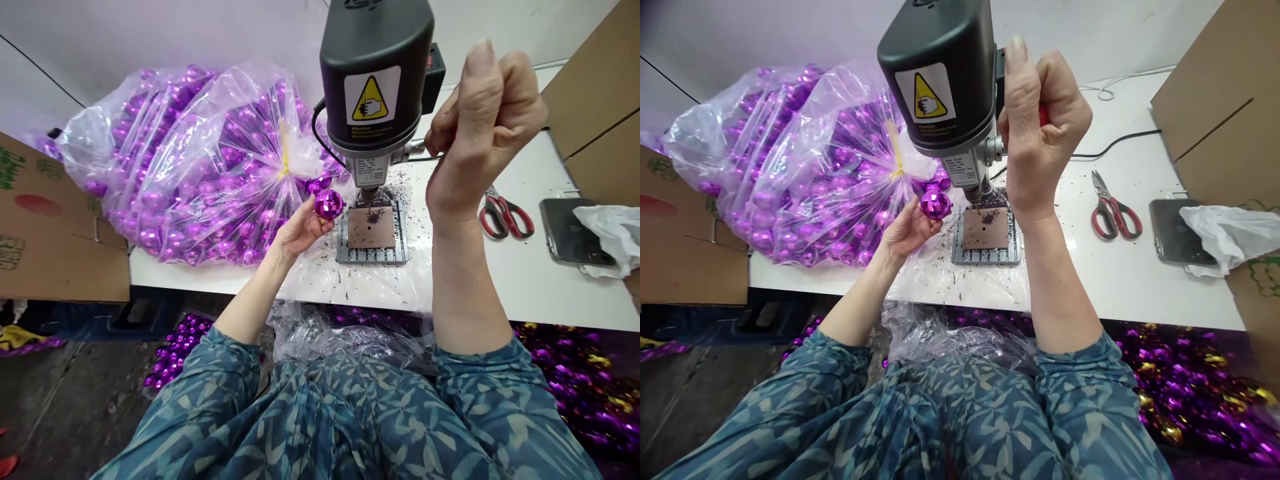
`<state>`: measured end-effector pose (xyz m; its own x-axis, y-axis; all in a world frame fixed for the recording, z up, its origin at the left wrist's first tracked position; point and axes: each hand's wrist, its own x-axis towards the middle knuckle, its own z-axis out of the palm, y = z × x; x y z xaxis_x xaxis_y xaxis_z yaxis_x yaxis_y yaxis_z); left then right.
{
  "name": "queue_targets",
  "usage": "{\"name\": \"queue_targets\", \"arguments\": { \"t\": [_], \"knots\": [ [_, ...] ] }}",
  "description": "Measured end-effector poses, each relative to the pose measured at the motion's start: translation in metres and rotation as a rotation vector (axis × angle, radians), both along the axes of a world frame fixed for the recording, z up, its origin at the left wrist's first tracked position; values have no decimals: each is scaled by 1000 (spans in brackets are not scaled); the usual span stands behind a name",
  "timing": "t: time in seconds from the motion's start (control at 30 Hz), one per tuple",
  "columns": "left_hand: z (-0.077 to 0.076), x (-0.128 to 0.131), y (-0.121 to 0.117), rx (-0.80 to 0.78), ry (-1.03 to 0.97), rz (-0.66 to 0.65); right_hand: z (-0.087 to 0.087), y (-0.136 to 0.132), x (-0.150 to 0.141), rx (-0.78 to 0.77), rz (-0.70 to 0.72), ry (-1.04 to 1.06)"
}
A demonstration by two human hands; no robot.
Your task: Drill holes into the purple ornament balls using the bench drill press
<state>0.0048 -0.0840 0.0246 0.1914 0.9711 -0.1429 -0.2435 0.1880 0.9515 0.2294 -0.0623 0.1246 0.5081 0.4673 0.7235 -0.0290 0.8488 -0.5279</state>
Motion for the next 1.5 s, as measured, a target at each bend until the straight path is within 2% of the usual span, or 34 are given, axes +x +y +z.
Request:
{"name": "queue_targets", "arguments": {
  "t": [0.13,0.3,0.43,0.67,0.8,0.9,1.07,1.13,1.27,1.37,1.5],
  "knots": [
    [-16,18,-6,-8,56,-44,-1,4,-1,27,-23,15],
    [-46,31,1,113,270,41,-3,10,-2,121,41,48],
    [-61,36,10,148,308,42,-4,10,-2,105,-16,25],
    [-73,42,20,241,453,33,-6,11,-1,146,67,71],
    [-78,48,23,320,565,32,-7,13,-1,146,41,60],
    [-77,54,22,399,660,50,-7,12,-1,139,13,40],
    [-74,58,18,527,827,79,-7,9,0,171,95,46],
    [-74,58,16,584,877,71,-8,9,1,189,85,43],
    [-83,60,16,695,899,62,-10,14,1,157,10,11],
    [-94,61,18,722,882,79,-11,17,0,158,-28,10],
    [-103,58,20,743,846,81,-10,13,3,183,43,29]
  ]
}}
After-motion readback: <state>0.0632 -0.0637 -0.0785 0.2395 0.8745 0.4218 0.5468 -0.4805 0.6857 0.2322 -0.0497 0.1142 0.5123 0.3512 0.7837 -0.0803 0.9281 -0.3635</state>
